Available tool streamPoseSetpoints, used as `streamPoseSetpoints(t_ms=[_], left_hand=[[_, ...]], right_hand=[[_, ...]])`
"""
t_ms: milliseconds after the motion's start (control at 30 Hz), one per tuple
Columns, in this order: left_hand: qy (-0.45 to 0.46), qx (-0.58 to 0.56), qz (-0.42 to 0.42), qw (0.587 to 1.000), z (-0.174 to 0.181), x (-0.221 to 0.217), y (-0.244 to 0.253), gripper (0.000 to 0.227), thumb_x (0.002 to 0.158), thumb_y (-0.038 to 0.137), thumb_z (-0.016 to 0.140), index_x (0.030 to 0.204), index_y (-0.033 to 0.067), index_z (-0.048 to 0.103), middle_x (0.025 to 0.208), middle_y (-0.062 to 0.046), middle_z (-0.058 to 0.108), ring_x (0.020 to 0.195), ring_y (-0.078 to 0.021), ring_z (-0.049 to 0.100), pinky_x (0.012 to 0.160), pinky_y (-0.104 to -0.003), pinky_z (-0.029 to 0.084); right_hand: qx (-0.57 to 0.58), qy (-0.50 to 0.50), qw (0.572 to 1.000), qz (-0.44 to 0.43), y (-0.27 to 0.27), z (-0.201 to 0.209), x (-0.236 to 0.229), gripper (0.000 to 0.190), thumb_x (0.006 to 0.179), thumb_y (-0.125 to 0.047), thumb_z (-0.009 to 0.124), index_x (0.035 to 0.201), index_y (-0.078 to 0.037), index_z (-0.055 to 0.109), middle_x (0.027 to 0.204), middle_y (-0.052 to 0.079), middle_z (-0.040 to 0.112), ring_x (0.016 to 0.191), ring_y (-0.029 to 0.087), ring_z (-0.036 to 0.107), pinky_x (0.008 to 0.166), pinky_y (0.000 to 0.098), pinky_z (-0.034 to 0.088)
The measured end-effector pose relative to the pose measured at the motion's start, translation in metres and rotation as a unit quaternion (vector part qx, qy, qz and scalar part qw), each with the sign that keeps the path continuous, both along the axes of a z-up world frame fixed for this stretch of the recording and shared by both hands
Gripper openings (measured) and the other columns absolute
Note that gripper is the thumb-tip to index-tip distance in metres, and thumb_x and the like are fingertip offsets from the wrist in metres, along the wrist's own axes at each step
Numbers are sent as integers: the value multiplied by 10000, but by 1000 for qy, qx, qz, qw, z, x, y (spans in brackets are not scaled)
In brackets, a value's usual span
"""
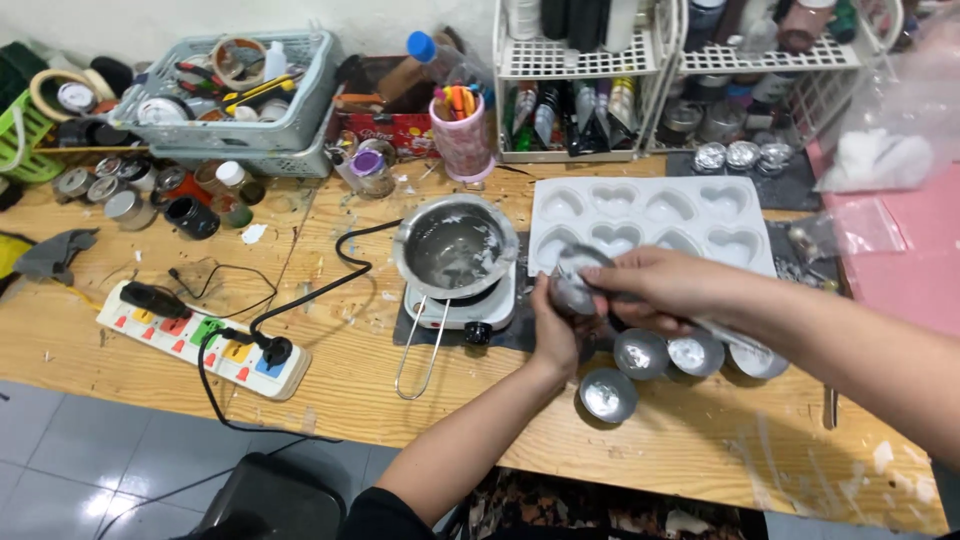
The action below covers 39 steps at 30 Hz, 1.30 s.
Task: Scooping wax flakes from a bowl into small metal tins using a spoon.
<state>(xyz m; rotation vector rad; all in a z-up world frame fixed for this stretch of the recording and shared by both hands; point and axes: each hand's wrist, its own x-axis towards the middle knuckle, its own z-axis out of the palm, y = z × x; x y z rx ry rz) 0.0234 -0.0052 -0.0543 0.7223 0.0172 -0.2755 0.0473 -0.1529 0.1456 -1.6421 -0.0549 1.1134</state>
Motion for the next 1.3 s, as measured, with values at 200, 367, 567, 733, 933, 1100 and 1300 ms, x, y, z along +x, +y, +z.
streamPoseSetpoints(t_ms=[200,367,567,733,933,1100,1300], left_hand=[[-35,-32,-64,997,36,-16,-1,727,1098,727,162,881,114,487,597,24,416,476,-119,336,480,-295,300],[-23,-32,-79,996,59,-16,6,655,1057,694,178,984,132,507,598,15,402,474,-122,300,485,-304,291],[-24,-40,-105,993,63,-17,11,663,1054,683,185,1009,108,512,653,-34,480,497,-146,338,502,-320,309],[-40,-50,-129,990,67,-18,14,738,1044,697,180,1042,56,546,677,-56,538,486,-143,339,496,-315,317],[-105,-66,-98,987,73,-17,16,605,1055,627,203,1063,111,519,701,-71,549,520,-181,453,495,-324,366],[-93,25,-117,988,75,-15,24,621,1102,603,200,1074,81,536,824,-54,599,647,-161,541,583,-309,437],[-83,197,-170,962,81,-8,23,518,1059,545,224,1122,150,553,778,-13,615,575,-105,555,460,-255,410]], right_hand=[[-167,-312,932,80,91,38,41,575,1028,-527,492,837,-44,738,548,56,518,447,175,467,430,369,372],[-307,-562,753,153,134,51,41,449,926,-492,664,951,-53,754,848,184,723,850,366,700,784,496,549],[-321,-589,717,191,118,54,39,439,872,-489,694,993,-68,728,904,186,728,922,384,704,822,511,554],[-248,-580,756,175,71,64,24,273,998,-331,579,1025,-78,678,884,180,722,887,415,686,781,537,522],[-327,-622,705,98,12,96,-46,260,987,-334,613,1155,-137,602,759,150,713,741,390,680,639,528,515],[-375,-713,545,233,-32,35,-74,575,687,-112,655,1255,-102,566,905,52,650,831,223,716,441,317,527],[-456,-701,442,323,-14,21,-72,606,699,-232,700,1258,-60,540,890,47,640,748,184,693,472,274,566]])
